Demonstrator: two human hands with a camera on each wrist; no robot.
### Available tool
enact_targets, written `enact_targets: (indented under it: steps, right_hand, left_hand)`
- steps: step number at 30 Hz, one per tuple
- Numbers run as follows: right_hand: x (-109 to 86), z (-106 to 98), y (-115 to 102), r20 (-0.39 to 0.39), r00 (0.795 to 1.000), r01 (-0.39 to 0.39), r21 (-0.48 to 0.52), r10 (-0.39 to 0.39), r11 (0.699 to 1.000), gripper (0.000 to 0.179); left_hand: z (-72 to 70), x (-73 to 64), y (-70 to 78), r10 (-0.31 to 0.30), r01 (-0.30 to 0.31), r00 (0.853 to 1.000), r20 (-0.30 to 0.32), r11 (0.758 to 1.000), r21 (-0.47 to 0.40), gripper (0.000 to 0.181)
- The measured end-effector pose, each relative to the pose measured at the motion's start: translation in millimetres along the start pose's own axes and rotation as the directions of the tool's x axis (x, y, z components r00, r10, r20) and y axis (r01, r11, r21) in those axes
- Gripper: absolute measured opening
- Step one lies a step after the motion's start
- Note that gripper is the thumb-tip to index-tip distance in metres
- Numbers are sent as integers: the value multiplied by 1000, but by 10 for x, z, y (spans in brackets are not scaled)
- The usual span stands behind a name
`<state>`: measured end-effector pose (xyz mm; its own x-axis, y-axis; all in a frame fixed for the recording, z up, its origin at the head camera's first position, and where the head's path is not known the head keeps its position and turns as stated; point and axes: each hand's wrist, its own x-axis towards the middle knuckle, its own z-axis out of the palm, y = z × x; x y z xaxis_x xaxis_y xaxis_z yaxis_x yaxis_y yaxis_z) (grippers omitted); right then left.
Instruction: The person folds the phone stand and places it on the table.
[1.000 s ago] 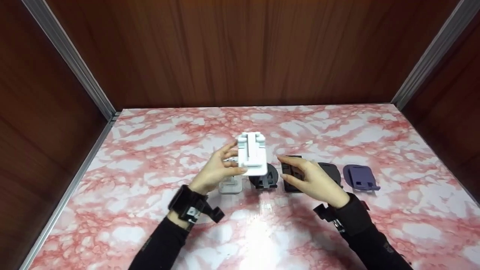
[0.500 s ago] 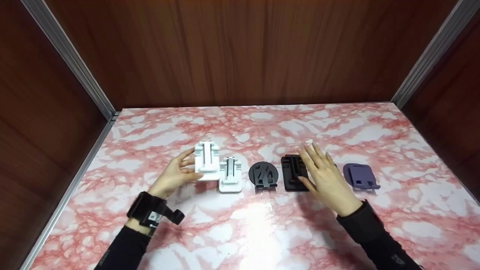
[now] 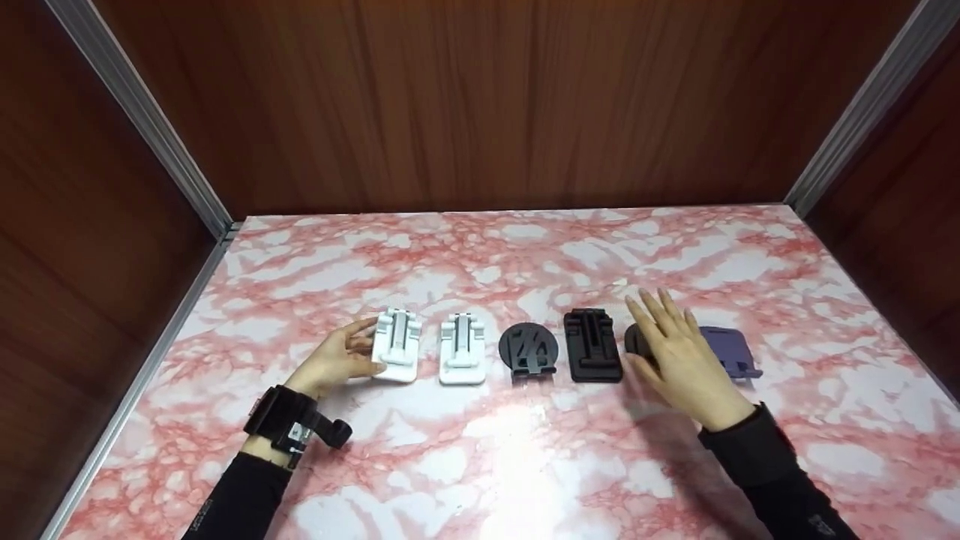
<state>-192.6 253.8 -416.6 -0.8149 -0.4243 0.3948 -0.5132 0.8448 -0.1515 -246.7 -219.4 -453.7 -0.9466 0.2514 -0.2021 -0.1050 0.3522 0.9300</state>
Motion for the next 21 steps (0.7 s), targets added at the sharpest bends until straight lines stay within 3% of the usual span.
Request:
enact_targets:
  steps: [7,16,18,21]
  right_hand:
    - [-67,-11,66,35,999,-22,9,21,1000,74]
    - [-100,-12,81,86,996,-39,8,38,999,73]
    - [-116,1,84,84,996,-35,4,35,999,72]
    - [-145,15,74,76,996,-36,2,36,999,71]
  left_hand:
    - [10,-49,2,19,-17,1000,-10,995,99,72]
    - [78,-193,79,68,-38,993,-99,961,275,69]
    - [107,-239,95,112,-62,987,-119,932,357,71]
    - [188,-332,127,208,-89,964,-164,838,538,75]
